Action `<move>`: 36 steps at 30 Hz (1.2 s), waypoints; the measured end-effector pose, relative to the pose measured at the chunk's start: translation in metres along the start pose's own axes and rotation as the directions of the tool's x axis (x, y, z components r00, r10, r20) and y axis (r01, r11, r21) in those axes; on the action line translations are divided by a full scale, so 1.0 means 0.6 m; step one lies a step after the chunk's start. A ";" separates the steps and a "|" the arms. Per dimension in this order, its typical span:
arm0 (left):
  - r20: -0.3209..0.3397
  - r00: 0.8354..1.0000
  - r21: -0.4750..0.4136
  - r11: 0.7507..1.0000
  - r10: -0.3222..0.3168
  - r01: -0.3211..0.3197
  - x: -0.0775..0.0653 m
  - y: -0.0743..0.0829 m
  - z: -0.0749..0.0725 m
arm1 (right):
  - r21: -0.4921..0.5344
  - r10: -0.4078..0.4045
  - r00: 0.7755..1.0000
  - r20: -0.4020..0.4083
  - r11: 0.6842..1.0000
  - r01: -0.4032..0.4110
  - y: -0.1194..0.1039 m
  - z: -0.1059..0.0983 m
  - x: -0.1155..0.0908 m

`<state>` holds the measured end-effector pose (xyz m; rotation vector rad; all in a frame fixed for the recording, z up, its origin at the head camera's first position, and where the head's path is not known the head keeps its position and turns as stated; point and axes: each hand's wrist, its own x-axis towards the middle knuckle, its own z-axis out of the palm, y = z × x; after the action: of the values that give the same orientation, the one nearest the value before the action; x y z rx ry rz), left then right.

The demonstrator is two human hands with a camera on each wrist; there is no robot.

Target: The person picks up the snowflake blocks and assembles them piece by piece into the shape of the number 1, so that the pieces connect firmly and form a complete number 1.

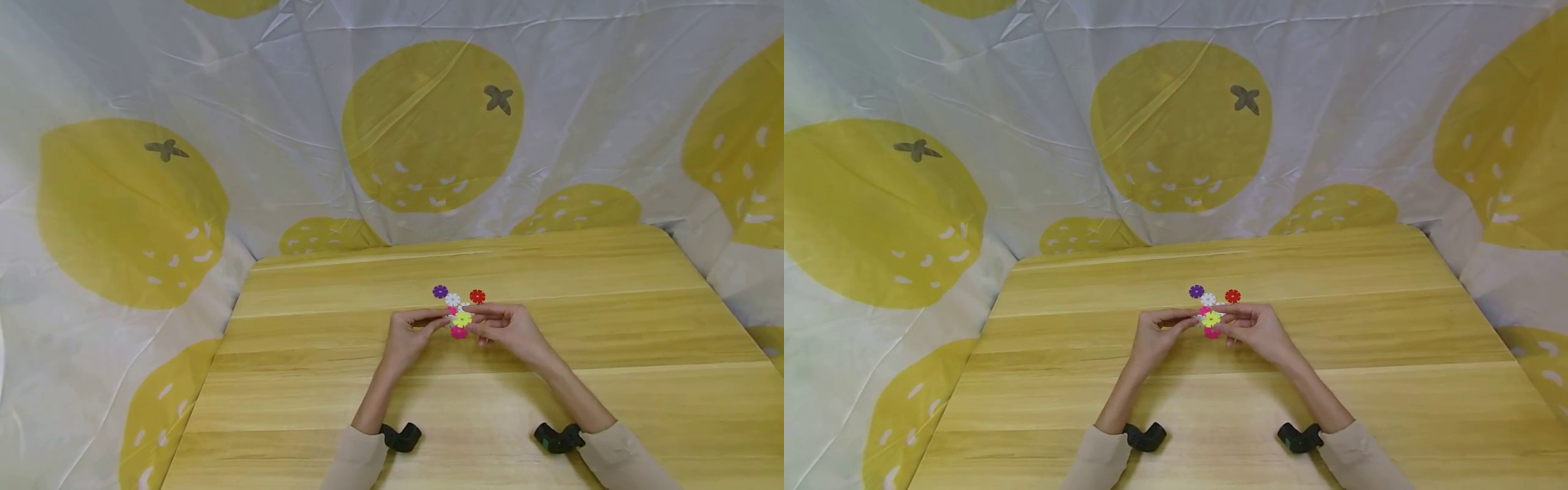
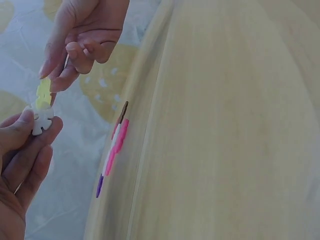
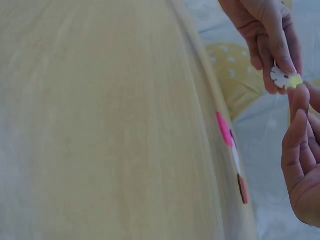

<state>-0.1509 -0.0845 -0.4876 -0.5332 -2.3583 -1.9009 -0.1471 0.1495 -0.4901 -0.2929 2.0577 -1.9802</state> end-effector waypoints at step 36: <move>0.096 0.991 0.147 0.986 -0.090 0.075 -0.002 0.000 -0.027 | -0.022 0.024 0.999 -0.023 0.999 -0.025 0.001 0.022 0.008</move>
<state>-0.1526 -0.1004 -0.4841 -0.5409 -2.5951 -1.7577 -0.1473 0.1356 -0.4916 -0.2496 2.0877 -1.9563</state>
